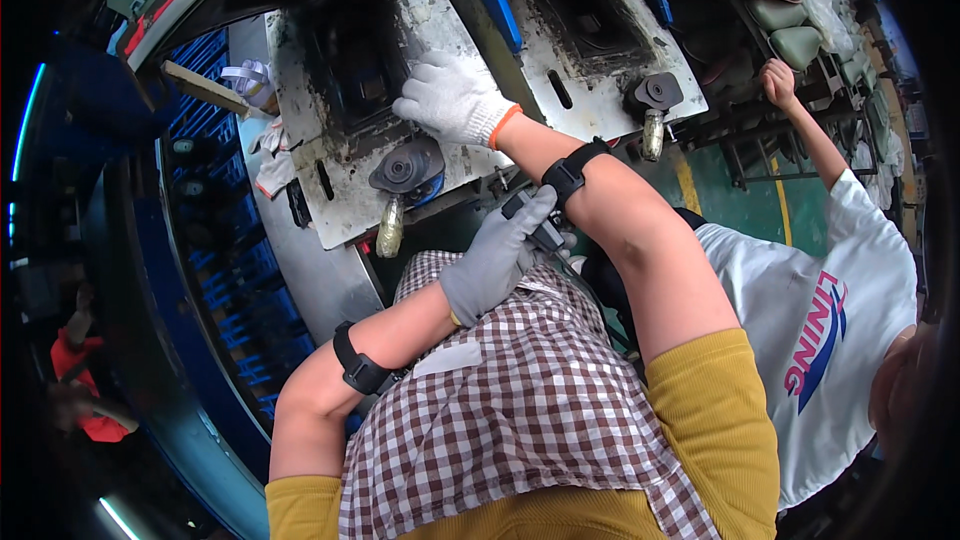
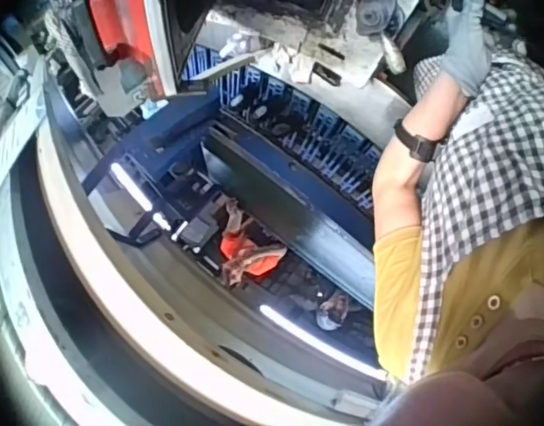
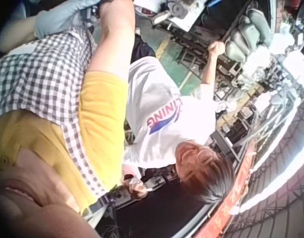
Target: Using factory machinery to heat and press shoe components for assembly.
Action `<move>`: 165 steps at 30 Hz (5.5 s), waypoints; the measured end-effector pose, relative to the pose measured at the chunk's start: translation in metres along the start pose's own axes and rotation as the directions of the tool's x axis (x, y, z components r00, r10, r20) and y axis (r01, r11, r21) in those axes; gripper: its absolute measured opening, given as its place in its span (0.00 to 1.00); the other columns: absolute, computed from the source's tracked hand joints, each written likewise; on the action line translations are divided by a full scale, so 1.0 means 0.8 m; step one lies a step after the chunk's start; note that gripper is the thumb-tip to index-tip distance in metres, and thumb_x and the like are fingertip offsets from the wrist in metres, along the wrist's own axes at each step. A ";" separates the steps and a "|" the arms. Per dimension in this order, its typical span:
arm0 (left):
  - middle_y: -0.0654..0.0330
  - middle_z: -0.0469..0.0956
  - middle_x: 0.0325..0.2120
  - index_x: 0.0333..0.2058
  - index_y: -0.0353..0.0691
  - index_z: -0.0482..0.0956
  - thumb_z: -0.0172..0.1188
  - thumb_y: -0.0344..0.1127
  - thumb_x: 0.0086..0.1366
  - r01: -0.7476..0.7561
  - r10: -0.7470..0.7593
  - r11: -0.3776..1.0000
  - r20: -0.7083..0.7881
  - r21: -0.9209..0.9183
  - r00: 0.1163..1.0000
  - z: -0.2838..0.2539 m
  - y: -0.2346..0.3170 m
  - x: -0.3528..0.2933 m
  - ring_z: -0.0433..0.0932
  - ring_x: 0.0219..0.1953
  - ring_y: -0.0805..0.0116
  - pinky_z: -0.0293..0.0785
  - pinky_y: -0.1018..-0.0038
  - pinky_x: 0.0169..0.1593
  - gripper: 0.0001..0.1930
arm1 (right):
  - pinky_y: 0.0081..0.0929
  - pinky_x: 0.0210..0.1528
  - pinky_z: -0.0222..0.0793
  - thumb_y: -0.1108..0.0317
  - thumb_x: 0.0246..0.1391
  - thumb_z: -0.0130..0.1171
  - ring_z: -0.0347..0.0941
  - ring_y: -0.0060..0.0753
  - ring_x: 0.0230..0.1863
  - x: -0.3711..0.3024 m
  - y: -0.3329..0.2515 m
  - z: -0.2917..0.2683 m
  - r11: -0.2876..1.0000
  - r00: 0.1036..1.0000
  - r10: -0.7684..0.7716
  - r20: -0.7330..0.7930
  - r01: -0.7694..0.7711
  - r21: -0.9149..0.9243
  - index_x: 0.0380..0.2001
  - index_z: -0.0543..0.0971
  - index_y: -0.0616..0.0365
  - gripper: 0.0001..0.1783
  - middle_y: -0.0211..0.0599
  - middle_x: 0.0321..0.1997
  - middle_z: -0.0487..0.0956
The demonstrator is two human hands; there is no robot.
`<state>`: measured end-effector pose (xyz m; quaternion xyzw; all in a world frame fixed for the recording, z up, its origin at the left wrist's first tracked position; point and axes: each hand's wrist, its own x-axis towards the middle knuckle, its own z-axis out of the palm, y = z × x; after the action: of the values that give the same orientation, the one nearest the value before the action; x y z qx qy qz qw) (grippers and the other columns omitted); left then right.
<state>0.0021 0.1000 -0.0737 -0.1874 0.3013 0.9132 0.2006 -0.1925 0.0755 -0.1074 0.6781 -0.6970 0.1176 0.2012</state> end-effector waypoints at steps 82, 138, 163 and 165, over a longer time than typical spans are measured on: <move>0.43 0.77 0.56 0.61 0.37 0.70 0.54 0.63 0.67 0.591 0.736 0.529 -0.675 0.609 0.037 -0.322 0.098 -0.031 0.77 0.57 0.45 0.71 0.57 0.59 0.36 | 0.49 0.70 0.58 0.68 0.50 0.64 0.71 0.50 0.61 -0.186 0.014 0.042 0.591 0.574 0.806 0.145 -0.796 -0.133 0.62 0.72 0.50 0.34 0.43 0.64 0.73; 0.44 0.76 0.53 0.73 0.50 0.55 0.48 0.56 0.73 0.650 0.814 0.378 -0.571 0.659 0.106 -0.322 0.098 -0.029 0.78 0.52 0.41 0.73 0.52 0.55 0.35 | 0.50 0.73 0.53 0.66 0.50 0.65 0.73 0.45 0.60 -0.192 0.016 0.045 0.603 0.588 0.798 0.135 -0.784 -0.150 0.63 0.70 0.48 0.35 0.39 0.66 0.72; 0.46 0.72 0.55 0.73 0.60 0.58 0.48 0.51 0.74 0.627 0.842 0.364 -0.531 0.689 0.095 -0.326 0.094 -0.028 0.79 0.51 0.44 0.75 0.54 0.53 0.30 | 0.49 0.73 0.54 0.67 0.49 0.65 0.72 0.45 0.61 -0.190 0.014 0.046 0.586 0.570 0.810 0.139 -0.798 -0.141 0.63 0.71 0.48 0.34 0.39 0.66 0.72; 0.47 0.71 0.58 0.73 0.59 0.58 0.48 0.50 0.74 0.664 0.915 0.256 -0.397 0.703 0.068 -0.331 0.091 -0.026 0.79 0.50 0.45 0.75 0.54 0.53 0.30 | 0.49 0.73 0.54 0.67 0.49 0.65 0.72 0.45 0.61 -0.189 0.014 0.044 0.590 0.575 0.807 0.137 -0.794 -0.143 0.63 0.71 0.48 0.35 0.39 0.67 0.71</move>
<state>0.0439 -0.1247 -0.2276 -0.5262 0.8309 0.1171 -0.1381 -0.2076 0.1967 -0.2041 0.2911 -0.9470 0.1083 0.0821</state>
